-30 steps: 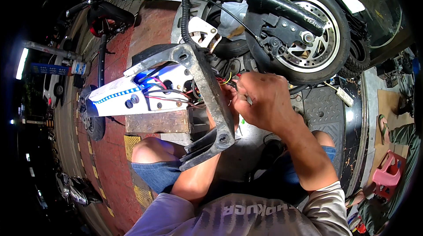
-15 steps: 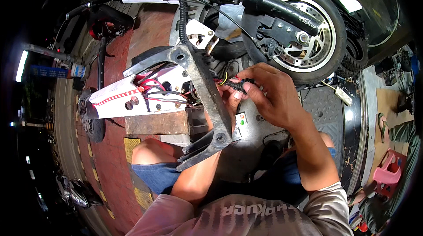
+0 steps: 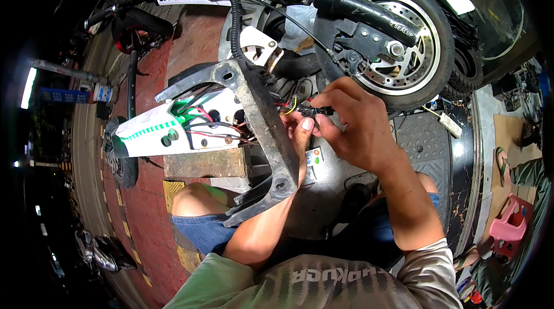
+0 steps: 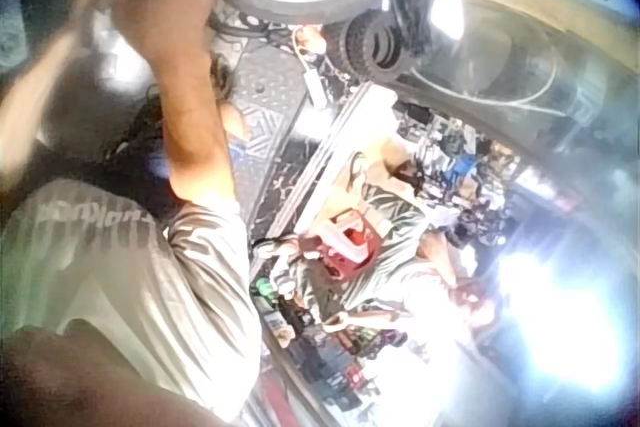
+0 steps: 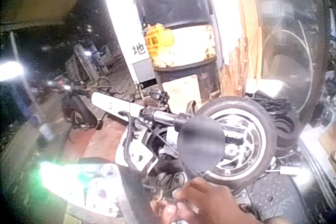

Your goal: The person connects and organizes electrical wires inside the front compartment of an electric scooter using their hands.

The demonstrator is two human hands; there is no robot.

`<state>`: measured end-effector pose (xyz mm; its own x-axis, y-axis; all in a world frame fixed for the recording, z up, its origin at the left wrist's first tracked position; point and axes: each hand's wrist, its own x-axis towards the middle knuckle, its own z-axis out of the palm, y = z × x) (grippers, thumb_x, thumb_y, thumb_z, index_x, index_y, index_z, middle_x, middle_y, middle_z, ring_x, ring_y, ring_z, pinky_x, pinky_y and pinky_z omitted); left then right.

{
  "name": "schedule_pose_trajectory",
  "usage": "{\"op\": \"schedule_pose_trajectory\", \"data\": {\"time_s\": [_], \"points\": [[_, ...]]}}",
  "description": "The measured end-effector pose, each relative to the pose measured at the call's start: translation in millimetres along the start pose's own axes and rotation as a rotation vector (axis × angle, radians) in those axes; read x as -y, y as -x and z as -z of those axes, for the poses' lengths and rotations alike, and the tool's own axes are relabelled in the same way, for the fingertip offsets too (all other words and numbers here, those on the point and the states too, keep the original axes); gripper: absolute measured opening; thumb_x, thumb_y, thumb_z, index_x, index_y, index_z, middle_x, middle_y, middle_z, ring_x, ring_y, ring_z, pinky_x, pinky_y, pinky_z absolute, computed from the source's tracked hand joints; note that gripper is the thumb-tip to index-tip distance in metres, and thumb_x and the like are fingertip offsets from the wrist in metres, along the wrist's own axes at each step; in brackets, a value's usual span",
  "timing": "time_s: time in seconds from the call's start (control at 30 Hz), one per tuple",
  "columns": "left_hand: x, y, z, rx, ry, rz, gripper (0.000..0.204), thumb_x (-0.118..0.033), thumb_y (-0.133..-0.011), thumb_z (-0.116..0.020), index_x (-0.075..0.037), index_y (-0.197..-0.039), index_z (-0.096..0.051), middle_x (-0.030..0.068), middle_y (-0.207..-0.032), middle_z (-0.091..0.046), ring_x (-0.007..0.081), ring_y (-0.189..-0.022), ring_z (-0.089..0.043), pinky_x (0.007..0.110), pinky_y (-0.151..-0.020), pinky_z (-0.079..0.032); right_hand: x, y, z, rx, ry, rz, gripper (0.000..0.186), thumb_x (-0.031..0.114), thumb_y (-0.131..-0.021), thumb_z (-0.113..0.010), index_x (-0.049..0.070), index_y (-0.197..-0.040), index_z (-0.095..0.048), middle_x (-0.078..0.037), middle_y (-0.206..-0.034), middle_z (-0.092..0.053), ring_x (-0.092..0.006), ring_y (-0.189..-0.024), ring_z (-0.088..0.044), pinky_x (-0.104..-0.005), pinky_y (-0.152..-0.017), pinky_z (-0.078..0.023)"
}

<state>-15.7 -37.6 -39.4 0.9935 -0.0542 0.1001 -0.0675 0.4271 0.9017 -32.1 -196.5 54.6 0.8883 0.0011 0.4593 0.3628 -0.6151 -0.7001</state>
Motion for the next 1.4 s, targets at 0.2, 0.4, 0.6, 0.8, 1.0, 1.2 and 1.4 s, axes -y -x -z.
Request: {"op": "schedule_pose_trajectory", "data": {"time_s": [0.2,0.4,0.6,0.8,1.0,1.2,1.4], "points": [[-18.7,2.9,-8.3,-0.087,0.113,0.152,0.023,-0.006,-0.098,-0.071,-0.005,-0.117,-0.058,0.0099,-0.095,-0.067,0.0225,-0.078,-0.069,0.041,-0.079,-0.061,-0.1,-2.1,13.6,0.181,-0.113,-0.134,0.026,0.013,-0.083,-0.078,0.007,-0.107,-0.071,-0.010,-0.095,-0.064,-0.0317,-0.076,-0.068,-0.0412,-0.068,-0.055],[-15.5,-1.5,5.8,0.023,0.449,0.275,0.015,-0.001,-0.096,-0.068,-0.007,-0.107,-0.060,0.0077,-0.090,-0.065,0.0237,-0.074,-0.067,0.044,-0.066,-0.061,-6.7,-0.5,5.2,0.226,-0.486,-0.228,0.018,0.013,-0.097,-0.069,-0.004,-0.104,-0.067,-0.013,-0.085,-0.069,-0.0200,-0.072,-0.069,-0.0340,-0.067,-0.055],[-22.3,1.7,-2.4,-0.041,0.385,0.311,0.018,0.002,-0.093,-0.068,-0.007,-0.105,-0.058,0.0060,-0.086,-0.060,0.0217,-0.072,-0.063,0.042,-0.065,-0.060,-12.3,3.8,-2.2,0.259,-0.904,-0.479,0.023,0.016,-0.105,-0.062,-0.005,-0.102,-0.067,-0.007,-0.084,-0.072,-0.0126,-0.071,-0.066,-0.0269,-0.064,-0.053],[-4.4,-5.9,-3.8,-0.089,0.384,0.299,0.030,-0.026,-0.098,-0.075,-0.006,-0.114,-0.058,0.0067,-0.098,-0.067,0.0189,-0.069,-0.065,0.035,-0.058,-0.057,-21.7,13.1,-11.2,0.387,-1.190,-0.805,0.029,0.028,-0.102,-0.068,0.000,-0.105,-0.072,-0.006,-0.085,-0.073,-0.0141,-0.061,-0.064,-0.0270,-0.059,-0.050],[7.8,-31.6,22.7,0.321,0.557,0.422,0.061,-0.050,-0.095,-0.073,0.002,-0.123,-0.057,0.0094,-0.108,-0.066,0.0163,-0.101,-0.066,0.030,-0.086,-0.056,-13.5,17.7,-24.0,0.433,-1.316,-0.904,0.023,0.027,-0.100,-0.071,0.005,-0.100,-0.075,-0.007,-0.086,-0.073,-0.0158,-0.061,-0.066,-0.0277,-0.058,-0.050],[19.8,-31.7,19.5,0.304,0.772,0.471,0.046,-0.040,-0.100,-0.067,0.000,-0.120,-0.057,0.0097,-0.115,-0.063,0.0196,-0.102,-0.066,0.032,-0.092,-0.055,-14.7,22.5,-33.8,0.229,-0.761,-0.657,0.028,0.020,-0.093,-0.078,-0.001,-0.112,-0.075,-0.006,-0.086,-0.075,-0.0152,-0.063,-0.067,-0.0282,-0.063,-0.052],[13.2,-30.2,20.1,0.307,0.910,0.618,0.037,-0.039,-0.100,-0.069,-0.006,-0.117,-0.061,0.0063,-0.112,-0.065,0.0179,-0.108,-0.063,0.036,-0.097,-0.054,4.0,17.9,-22.8,0.026,-0.169,-0.271,0.028,0.021,-0.089,-0.080,0.003,-0.110,-0.074,-0.017,-0.091,-0.075,-0.0326,-0.076,-0.073,-0.0393,-0.068,-0.055]]}}
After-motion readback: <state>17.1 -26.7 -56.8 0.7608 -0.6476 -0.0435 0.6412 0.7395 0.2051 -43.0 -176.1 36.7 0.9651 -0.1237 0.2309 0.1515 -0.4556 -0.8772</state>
